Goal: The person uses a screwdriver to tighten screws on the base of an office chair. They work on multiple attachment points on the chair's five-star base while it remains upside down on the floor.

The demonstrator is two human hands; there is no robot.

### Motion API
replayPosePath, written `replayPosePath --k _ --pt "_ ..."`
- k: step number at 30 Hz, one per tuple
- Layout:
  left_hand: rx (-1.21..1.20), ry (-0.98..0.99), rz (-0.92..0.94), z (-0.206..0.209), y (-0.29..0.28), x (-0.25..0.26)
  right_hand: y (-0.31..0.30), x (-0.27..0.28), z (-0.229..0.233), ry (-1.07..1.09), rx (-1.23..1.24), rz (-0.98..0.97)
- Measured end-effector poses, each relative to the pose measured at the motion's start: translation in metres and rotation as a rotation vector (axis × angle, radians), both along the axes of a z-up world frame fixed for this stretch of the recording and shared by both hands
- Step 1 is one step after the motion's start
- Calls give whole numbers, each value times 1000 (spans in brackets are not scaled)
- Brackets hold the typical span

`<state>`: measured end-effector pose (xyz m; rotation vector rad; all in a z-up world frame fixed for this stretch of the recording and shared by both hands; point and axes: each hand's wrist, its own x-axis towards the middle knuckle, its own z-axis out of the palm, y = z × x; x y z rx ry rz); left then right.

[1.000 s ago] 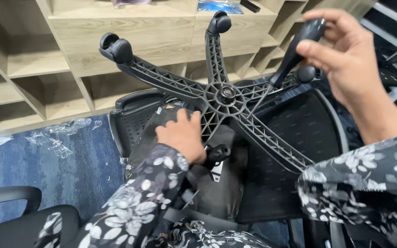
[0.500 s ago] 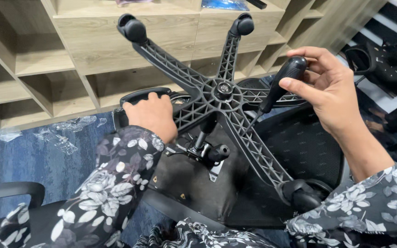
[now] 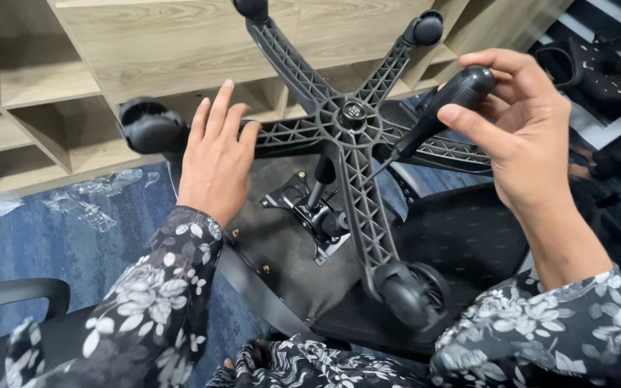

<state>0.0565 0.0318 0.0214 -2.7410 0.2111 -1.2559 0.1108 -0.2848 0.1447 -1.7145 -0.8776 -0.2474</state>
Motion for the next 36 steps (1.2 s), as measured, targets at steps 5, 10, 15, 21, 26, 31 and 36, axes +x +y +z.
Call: replayPosePath --k 5,10,15,21,26,31,36 --pt "-863 283 -275 -7 -57 -1 -1 -11 2 27 42 -54" --pt "-1221 515 -543 -22 -102 -9 6 -10 -4 18 42 -12" --pt "-1178 475 -546 -29 -108 -17 15 -5 -6 24 37 51" --pt "-1234 505 -499 -29 -107 -17 19 10 -5 -7 -3 101" --pt "-1239 503 -474 -24 -108 -17 24 21 -13 29 -17 146" --pt "-1162 453 -482 -21 -111 -18 31 25 -17 90 -84 226" --pt "-1098 400 -451 -13 -111 -7 35 30 -13 148 -89 321"
